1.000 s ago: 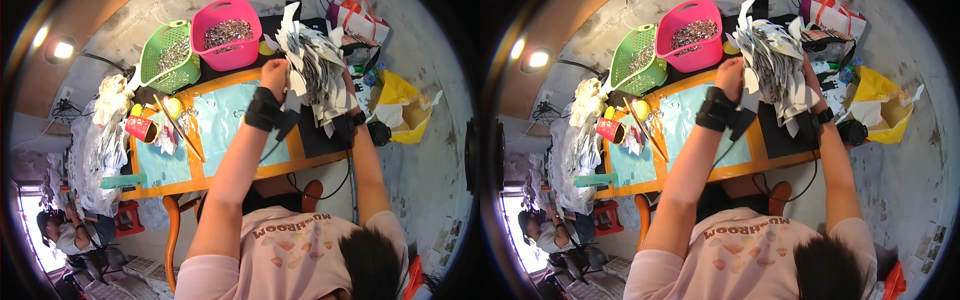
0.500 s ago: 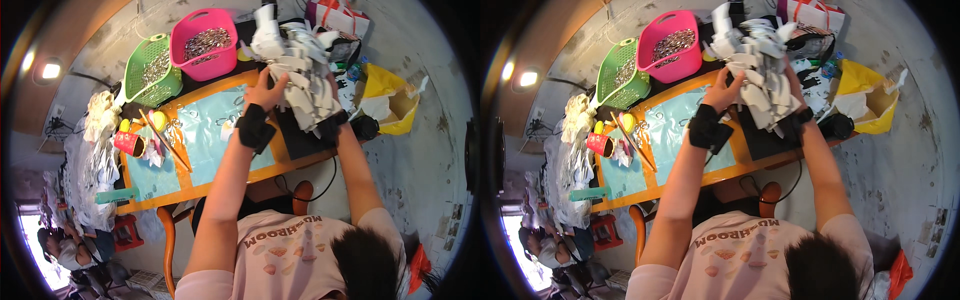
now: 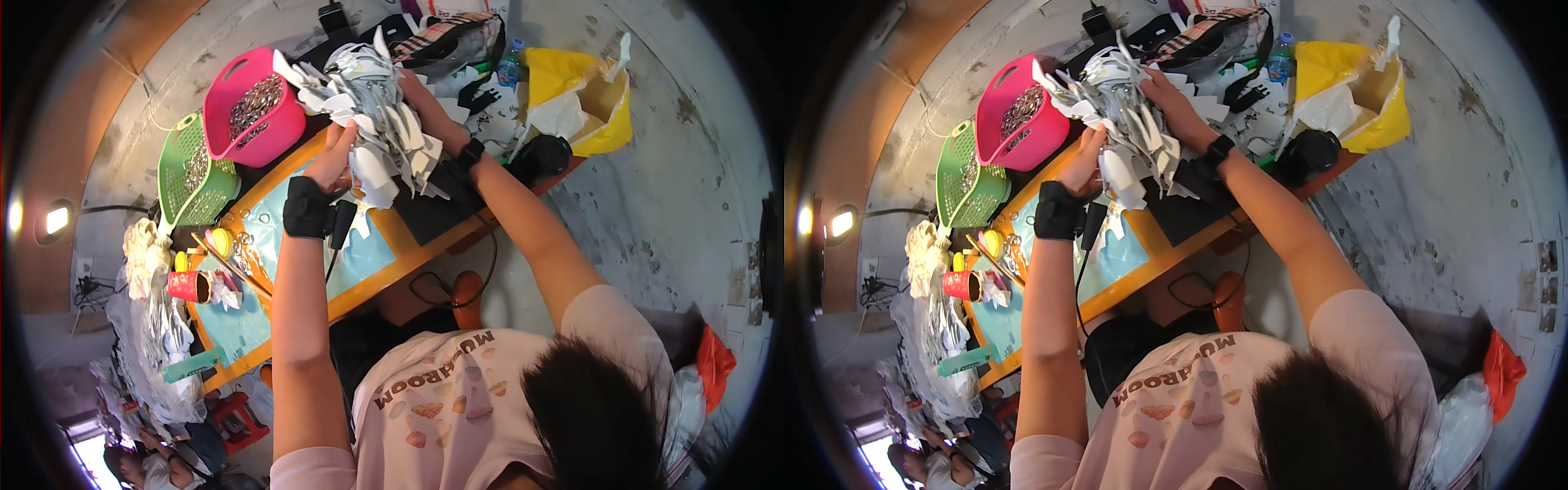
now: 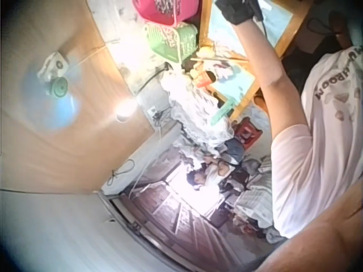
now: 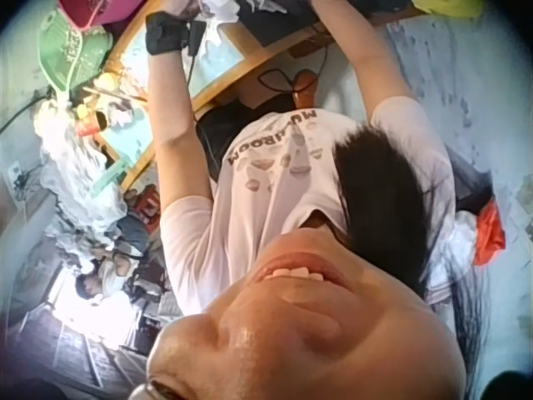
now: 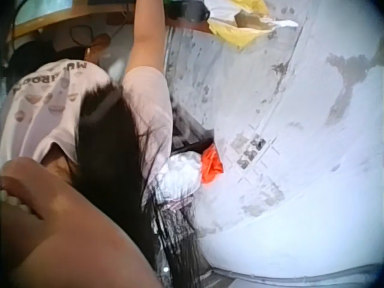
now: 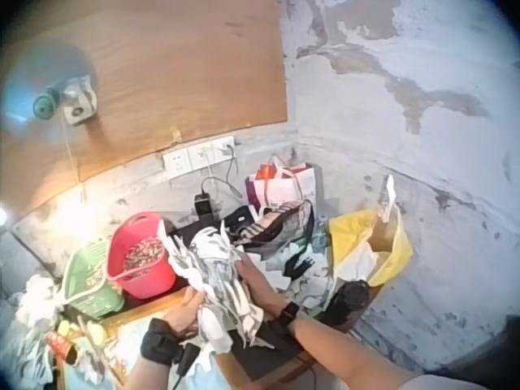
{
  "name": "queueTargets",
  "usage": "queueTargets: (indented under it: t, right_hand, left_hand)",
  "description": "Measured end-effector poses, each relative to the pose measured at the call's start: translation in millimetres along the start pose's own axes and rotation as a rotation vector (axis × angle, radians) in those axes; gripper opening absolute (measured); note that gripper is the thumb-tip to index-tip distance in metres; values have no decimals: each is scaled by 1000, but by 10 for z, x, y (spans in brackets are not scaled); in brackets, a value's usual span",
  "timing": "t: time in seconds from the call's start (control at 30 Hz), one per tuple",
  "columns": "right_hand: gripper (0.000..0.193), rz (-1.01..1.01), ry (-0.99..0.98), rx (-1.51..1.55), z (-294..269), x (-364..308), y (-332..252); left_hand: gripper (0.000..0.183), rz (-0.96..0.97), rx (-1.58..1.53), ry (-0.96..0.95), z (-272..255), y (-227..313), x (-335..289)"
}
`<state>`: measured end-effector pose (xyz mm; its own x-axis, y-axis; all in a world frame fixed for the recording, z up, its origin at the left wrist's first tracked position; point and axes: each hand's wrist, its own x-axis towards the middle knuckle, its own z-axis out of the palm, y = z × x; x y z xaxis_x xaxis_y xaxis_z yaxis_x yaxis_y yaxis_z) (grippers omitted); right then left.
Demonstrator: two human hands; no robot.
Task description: The recorder is seen organizing and stacking white shoe components at a workbench.
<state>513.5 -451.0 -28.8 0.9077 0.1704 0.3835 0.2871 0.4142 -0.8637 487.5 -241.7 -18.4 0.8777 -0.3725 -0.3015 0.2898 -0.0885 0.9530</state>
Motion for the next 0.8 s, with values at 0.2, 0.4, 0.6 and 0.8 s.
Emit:
queueTargets:
  t: [0.2, 0.4, 0.6, 0.8]
  right_hand:
    - [55, -22, -31, -249, -24, -13, -80]
    - [65, -206, 224, -320, -91, -327, -341]
    - [76, -432, 338, -460, -725, -440, -1044]
    - [76, -355, 194, -866, -1448, -576, -1286]
  left_hand:
    - [45, 130, -727, 77, 346, 12, -47]
    - [46, 317, -829, -5, 766, 283, -65]
    - [45, 402, -813, -376, 1374, 801, 173]
    - [44, 254, -832, -471, 1801, 815, 918]
